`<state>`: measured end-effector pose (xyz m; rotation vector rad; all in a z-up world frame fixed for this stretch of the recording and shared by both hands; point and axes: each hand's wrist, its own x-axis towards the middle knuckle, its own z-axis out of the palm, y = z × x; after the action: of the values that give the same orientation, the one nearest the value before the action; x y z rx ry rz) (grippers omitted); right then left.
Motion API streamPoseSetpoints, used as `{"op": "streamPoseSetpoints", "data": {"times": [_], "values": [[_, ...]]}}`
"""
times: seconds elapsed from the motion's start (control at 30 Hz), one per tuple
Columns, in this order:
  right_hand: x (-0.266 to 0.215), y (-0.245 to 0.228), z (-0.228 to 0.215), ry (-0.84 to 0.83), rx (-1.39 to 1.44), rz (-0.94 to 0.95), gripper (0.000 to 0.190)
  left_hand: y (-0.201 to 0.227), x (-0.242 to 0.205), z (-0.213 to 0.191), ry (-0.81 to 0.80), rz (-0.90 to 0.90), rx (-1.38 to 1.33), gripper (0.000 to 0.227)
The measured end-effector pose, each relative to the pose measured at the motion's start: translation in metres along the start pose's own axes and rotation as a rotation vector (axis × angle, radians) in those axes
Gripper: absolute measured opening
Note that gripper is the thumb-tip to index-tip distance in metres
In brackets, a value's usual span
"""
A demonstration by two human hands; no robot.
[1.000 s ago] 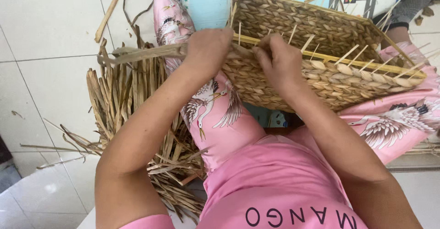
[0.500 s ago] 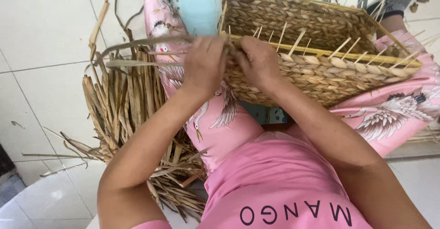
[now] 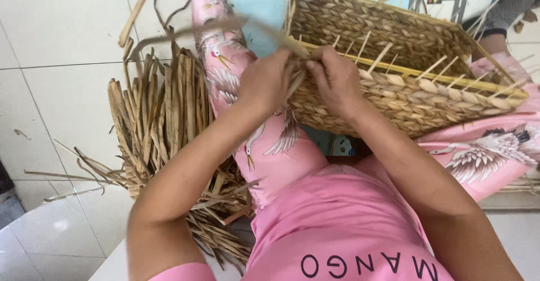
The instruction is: The person weaves a basket using strips of dried plant fiber by hand. They pass the strips through vertical supports and press them down into the weave.
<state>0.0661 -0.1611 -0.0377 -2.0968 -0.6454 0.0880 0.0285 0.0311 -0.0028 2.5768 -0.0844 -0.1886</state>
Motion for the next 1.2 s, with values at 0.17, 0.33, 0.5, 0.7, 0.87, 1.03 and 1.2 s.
{"op": "streamPoseSetpoints", "data": {"times": [0.17,0.33,0.5,0.7,0.87,1.03,1.2], "values": [[-0.006,-0.001,-0.008,-0.085,0.115,0.048,0.014,-0.009,0.013,0.009,0.095,0.017,-0.658,0.018],[0.011,-0.008,0.000,-0.068,0.068,0.100,0.013,0.010,-0.016,0.023,0.044,-0.347,-0.720,0.022],[0.023,-0.021,-0.013,-0.176,-0.108,-0.041,0.013,0.000,-0.011,-0.004,0.226,0.003,-0.573,0.021],[0.016,-0.024,-0.004,-0.021,0.011,-0.115,0.015,-0.047,0.024,-0.011,0.300,0.372,0.161,0.018],[0.019,-0.012,0.004,-0.048,0.106,0.199,0.005,-0.063,-0.004,-0.027,0.095,0.070,0.099,0.017],[0.022,-0.011,-0.009,-0.094,0.106,0.015,0.008,-0.044,0.009,-0.025,0.371,0.447,0.160,0.041],[0.021,-0.013,-0.010,-0.123,0.127,-0.006,0.009,-0.054,0.028,-0.016,0.262,0.501,0.360,0.018]]}}
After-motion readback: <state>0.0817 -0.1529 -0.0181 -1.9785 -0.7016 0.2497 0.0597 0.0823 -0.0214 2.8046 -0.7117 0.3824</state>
